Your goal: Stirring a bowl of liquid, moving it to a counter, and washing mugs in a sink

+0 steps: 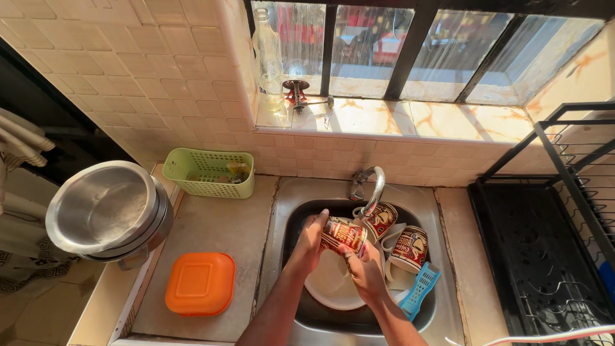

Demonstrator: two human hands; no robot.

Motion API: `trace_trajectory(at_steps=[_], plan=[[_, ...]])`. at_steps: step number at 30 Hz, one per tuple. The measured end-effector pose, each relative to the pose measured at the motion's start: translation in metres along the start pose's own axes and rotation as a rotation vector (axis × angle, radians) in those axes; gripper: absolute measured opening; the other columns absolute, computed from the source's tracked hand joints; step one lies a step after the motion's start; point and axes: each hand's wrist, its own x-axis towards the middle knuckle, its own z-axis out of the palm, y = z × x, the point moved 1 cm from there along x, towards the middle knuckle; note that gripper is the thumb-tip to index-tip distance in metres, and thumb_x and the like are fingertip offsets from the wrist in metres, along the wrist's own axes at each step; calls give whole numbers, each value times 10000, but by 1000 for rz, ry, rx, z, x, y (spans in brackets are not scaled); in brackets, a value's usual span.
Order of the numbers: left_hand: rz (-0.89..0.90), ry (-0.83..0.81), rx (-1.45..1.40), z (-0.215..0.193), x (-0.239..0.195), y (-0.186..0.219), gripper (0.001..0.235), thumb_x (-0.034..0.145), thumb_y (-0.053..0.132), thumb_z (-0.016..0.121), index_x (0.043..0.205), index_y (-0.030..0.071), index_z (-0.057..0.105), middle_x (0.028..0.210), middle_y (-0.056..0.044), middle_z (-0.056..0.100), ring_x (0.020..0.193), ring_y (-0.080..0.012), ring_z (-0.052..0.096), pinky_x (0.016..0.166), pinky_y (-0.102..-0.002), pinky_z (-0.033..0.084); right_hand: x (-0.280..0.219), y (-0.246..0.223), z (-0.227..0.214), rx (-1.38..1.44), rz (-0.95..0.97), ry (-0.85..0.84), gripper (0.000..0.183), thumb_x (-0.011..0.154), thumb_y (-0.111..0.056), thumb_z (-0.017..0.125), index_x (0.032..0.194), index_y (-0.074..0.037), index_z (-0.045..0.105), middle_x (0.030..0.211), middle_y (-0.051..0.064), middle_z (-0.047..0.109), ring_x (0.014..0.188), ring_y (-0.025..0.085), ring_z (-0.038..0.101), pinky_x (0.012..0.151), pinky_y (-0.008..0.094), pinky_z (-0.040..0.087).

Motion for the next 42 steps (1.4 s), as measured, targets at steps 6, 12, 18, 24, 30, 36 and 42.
trace_trajectory(at_steps=[6, 12, 18, 24, 30, 36, 42], plan=[[35, -68, -261, 3, 9, 12, 311, 937, 375, 701, 869, 74, 656, 753, -66, 713, 615, -175, 673, 523, -290, 527, 31, 8, 16, -407, -158, 43, 307, 769, -294, 856, 1000, -96, 818, 893, 24, 854, 825, 97, 793, 756, 278, 616], [104, 108, -412, -3, 20, 2, 442, 816, 350, 833, 1032, 52, 589, 810, -126, 626, 676, -266, 699, 505, -332, 536, 15, -89, 46, -937, -489, -343, 306, 674, 17, 892, 943, 117, 785, 863, 347, 756, 854, 472, 751, 876, 538, 598], [372, 141, -309, 7, 2, 2, 365, 808, 249, 781, 1060, 27, 637, 780, -85, 565, 723, -203, 590, 654, -327, 496, 45, 26, 19, -112, 15, -507, 196, 914, -147, 649, 912, -11, 791, 857, 147, 784, 779, 228, 711, 806, 421, 577], [489, 192, -240, 0, 7, 10, 351, 787, 153, 811, 1079, 49, 648, 777, -82, 601, 689, -172, 632, 610, -275, 508, 38, 11, 34, 940, 275, -243, 108, 916, 55, 602, 1019, 62, 635, 1007, 244, 724, 981, 318, 707, 1034, 492, 493], [333, 320, -330, -7, 28, 9, 103, 826, 87, 729, 886, 92, 646, 853, -80, 676, 774, -222, 629, 660, -377, 523, 44, 13, 35, -8, 94, -1, 313, 995, -220, 561, 1214, -32, 678, 1134, 109, 792, 1058, 215, 741, 990, 315, 551], [100, 234, -372, -7, 24, 13, 118, 898, 202, 725, 913, 94, 679, 756, -84, 703, 656, -236, 694, 551, -356, 544, 44, 34, 26, -388, -238, -74, 437, 993, -445, 470, 1005, -108, 749, 975, 40, 793, 895, 188, 703, 805, 323, 529], [47, 258, -308, -9, 21, 12, 172, 898, 242, 718, 980, 92, 729, 708, -56, 636, 546, -204, 606, 429, -338, 462, 46, 35, 26, -529, -429, -485, 480, 991, -380, 473, 1328, -63, 602, 1299, 149, 704, 1225, 310, 630, 1051, 364, 424]])
